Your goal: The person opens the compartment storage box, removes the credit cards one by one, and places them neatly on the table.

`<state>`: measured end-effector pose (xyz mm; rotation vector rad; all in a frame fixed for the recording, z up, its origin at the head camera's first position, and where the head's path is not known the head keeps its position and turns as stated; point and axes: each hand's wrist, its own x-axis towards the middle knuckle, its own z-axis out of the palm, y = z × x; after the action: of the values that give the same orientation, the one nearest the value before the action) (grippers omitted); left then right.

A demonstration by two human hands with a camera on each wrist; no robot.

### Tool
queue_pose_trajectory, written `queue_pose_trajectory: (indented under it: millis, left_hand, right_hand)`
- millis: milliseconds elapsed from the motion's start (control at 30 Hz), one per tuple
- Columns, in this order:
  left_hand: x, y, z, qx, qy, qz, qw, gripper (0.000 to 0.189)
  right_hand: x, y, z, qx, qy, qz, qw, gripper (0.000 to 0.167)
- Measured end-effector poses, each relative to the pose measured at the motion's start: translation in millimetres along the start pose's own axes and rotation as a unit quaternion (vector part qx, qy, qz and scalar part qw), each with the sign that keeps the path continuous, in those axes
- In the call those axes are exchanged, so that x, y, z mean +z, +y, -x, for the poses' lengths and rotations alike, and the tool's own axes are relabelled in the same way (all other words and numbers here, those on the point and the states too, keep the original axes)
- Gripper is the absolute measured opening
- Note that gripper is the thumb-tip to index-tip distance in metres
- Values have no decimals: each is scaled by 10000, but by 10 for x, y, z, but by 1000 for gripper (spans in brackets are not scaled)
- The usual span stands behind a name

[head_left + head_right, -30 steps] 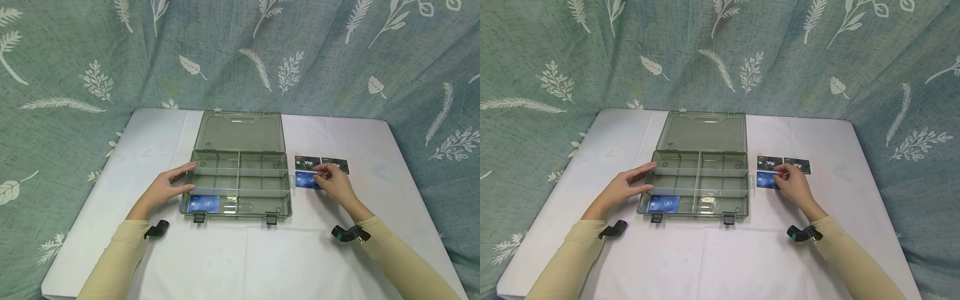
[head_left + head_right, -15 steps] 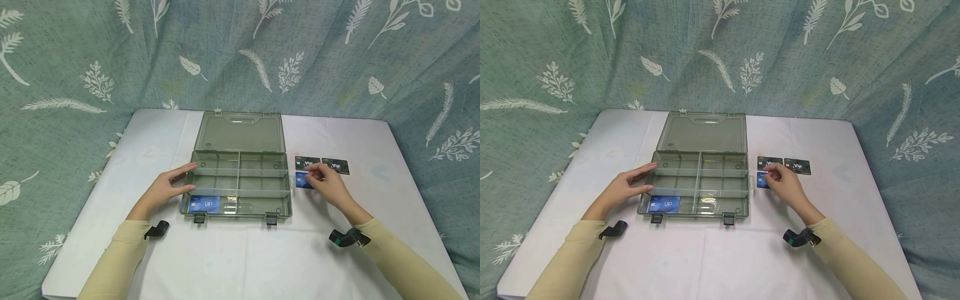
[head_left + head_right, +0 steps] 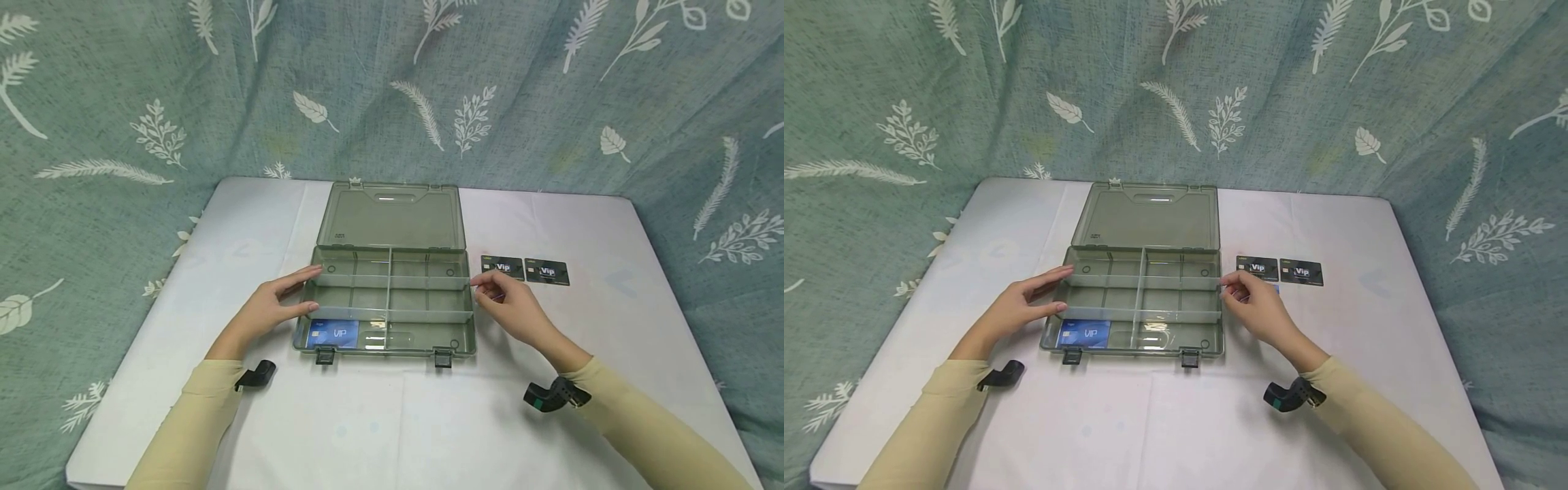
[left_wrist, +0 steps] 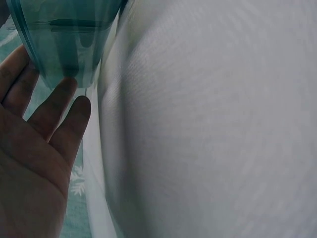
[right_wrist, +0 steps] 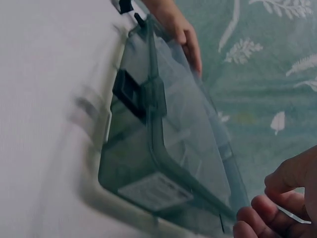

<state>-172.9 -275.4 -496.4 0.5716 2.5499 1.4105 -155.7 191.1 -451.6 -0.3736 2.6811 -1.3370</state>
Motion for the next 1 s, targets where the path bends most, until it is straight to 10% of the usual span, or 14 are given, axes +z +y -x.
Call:
queue_pose_trajectory:
  millis: [1000]
  left_hand:
    - [-3, 85, 14, -207, 54, 18, 9998, 67]
  right_hand:
    - [602, -647, -195, -623, -1222, -493, 9893, 25]
